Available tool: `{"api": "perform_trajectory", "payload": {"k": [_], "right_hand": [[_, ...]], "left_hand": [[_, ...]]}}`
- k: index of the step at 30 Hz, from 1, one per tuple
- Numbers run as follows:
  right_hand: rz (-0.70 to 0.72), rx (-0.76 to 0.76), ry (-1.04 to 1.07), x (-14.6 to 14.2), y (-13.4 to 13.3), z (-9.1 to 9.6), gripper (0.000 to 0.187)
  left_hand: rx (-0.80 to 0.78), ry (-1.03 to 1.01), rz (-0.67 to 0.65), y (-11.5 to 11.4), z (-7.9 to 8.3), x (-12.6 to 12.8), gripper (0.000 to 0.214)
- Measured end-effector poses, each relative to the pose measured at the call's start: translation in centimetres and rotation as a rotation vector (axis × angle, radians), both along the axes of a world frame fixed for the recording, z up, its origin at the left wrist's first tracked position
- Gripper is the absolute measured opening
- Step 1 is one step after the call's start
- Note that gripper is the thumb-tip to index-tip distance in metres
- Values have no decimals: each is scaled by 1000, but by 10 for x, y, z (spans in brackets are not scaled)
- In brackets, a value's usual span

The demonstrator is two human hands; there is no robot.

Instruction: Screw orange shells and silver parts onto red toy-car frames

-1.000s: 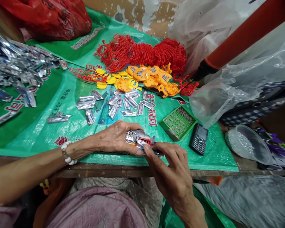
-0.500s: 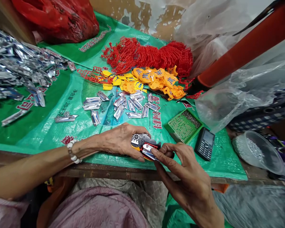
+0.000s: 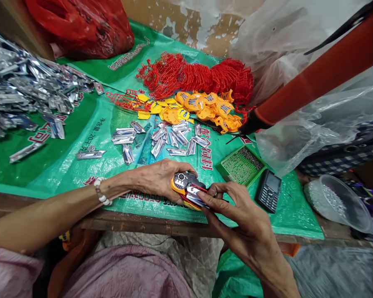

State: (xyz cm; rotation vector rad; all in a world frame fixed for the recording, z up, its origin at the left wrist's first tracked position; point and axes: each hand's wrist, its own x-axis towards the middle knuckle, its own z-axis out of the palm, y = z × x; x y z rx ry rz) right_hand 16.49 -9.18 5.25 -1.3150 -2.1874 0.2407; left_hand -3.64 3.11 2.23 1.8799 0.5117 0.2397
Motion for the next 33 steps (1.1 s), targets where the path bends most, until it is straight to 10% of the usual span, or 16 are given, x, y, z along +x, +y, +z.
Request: {"api": "perform_trajectory", "payload": {"k": [12,19,26,33], "right_hand": [[0,-46,77,2,5,6,33],[-153,-84,234,23,-2,8,39],[-246,-49,256,32,0,5,36],[-254,-23,219,28,5,3,31]], "left_hand": [[-54,-21,31,-1,0,0,39],[302,-192,119,0,-8,-1,30],[1235,-236,-16,-7,-10,-8,36],[1048,-71,417,-1,-9,-2,45]]}}
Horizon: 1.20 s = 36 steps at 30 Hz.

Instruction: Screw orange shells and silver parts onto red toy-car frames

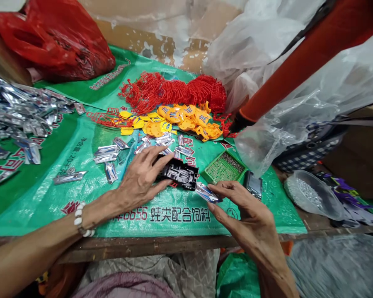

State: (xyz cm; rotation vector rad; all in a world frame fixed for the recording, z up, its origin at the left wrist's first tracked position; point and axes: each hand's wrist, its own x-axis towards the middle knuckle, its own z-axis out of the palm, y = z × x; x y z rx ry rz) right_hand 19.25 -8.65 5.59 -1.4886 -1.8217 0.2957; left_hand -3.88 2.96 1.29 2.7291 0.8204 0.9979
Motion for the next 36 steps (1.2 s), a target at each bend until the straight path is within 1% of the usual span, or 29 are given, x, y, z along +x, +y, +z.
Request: {"api": "perform_trajectory", "payload": {"k": [2,3,4,6,8,9,12,14,15,16,19,21,22,25,27,29,33,36], "right_hand": [[10,9,-2,0,2,0,31],[21,13,4,0,3,0,31],[30,17,13,0,4,1,31],[41,23,40,0,5,2,32],[45,14,63,1,4,4,34],[51,2,69,0,5,5,35],[94,-29,72,-3,7,7,34],[113,-43,57,-7,11,8,31],[117,-58,43,-9,13,8,29],[121,-75,30,-11,14,8,28],[146,-126,23,-13,15,7,28],[169,-135,49,-12,13,5,29],[178,-143,66,-12,12,5,29],[190,-192,119,-8,9,7,28],[189,-220,143,-5,8,12,29],[203,-238,145,-3,11,19,28],[283,-319,15,-5,20,31,28],[343,-415,-78,-9,27,36,23]], "left_hand": [[-71,12,-16,2,-6,3,48],[-64,14,-20,2,-9,4,47],[-24,16,-12,1,-11,5,43],[119,31,-12,-2,-12,5,36],[212,66,-67,-6,-9,2,34],[212,83,-104,-7,-6,-1,33],[97,66,-179,-11,2,-7,33],[12,-3,-191,-12,3,-9,22],[-30,-34,-197,-12,3,-9,12],[-79,-70,-207,-12,1,-7,9],[-263,-157,-236,-12,-8,-2,28],[-365,-178,-237,-13,-14,0,38],[-397,-161,-241,-13,-16,0,37],[-444,-62,-288,-16,-18,-1,25],[-432,-10,-309,-19,-17,-3,26],[-388,19,-315,-21,-17,-4,29],[-279,21,-337,-23,-14,-3,27],[-208,38,-346,-24,-11,-2,28]]}}
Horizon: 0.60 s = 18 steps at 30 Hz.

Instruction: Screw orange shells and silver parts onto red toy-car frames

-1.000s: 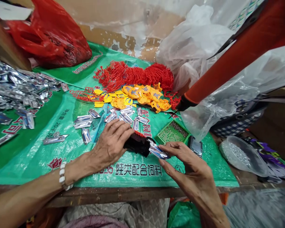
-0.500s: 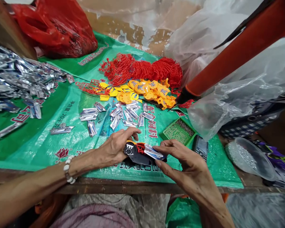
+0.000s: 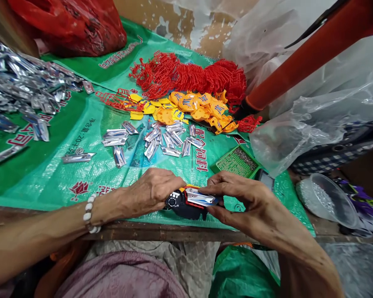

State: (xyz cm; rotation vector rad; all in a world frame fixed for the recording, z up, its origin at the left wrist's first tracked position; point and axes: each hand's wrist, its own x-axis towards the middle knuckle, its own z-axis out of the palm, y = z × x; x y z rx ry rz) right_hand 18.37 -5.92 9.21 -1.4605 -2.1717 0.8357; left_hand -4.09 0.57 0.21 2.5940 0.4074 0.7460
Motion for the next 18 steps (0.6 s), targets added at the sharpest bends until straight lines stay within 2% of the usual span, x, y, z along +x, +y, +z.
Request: {"api": "perform_trajectory", "payload": {"k": [5,18], "right_hand": [[59,-57,-78,-3,7,2,26],[52,-158,-32,1,12,0,32]], "left_hand": [[95,10,5,-1,2,1,26],[195,-4,2,-1,1,5,28]]}}
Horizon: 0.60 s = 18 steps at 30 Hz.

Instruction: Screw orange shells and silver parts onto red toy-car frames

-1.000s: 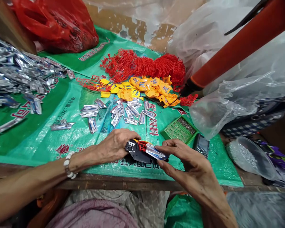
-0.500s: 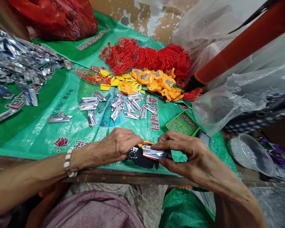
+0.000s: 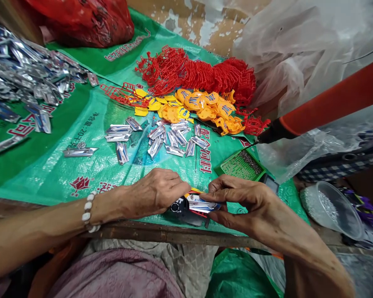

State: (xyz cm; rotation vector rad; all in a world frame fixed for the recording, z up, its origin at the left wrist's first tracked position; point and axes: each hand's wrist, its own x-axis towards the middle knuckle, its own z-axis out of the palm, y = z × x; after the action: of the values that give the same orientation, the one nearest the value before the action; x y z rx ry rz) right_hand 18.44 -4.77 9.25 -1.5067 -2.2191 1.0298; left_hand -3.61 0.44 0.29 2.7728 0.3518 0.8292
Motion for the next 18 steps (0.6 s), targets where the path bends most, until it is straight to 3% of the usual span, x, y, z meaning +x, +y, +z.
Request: {"api": "perform_trajectory", "payload": {"k": [8,18], "right_hand": [[79,60,-71,-4,5,12,42],[29,-13,-58,-9,2,8,18]], "left_hand": [[51,27,4,-3,-1,0,24],[82,38,28,-2,-1,1,25]]}}
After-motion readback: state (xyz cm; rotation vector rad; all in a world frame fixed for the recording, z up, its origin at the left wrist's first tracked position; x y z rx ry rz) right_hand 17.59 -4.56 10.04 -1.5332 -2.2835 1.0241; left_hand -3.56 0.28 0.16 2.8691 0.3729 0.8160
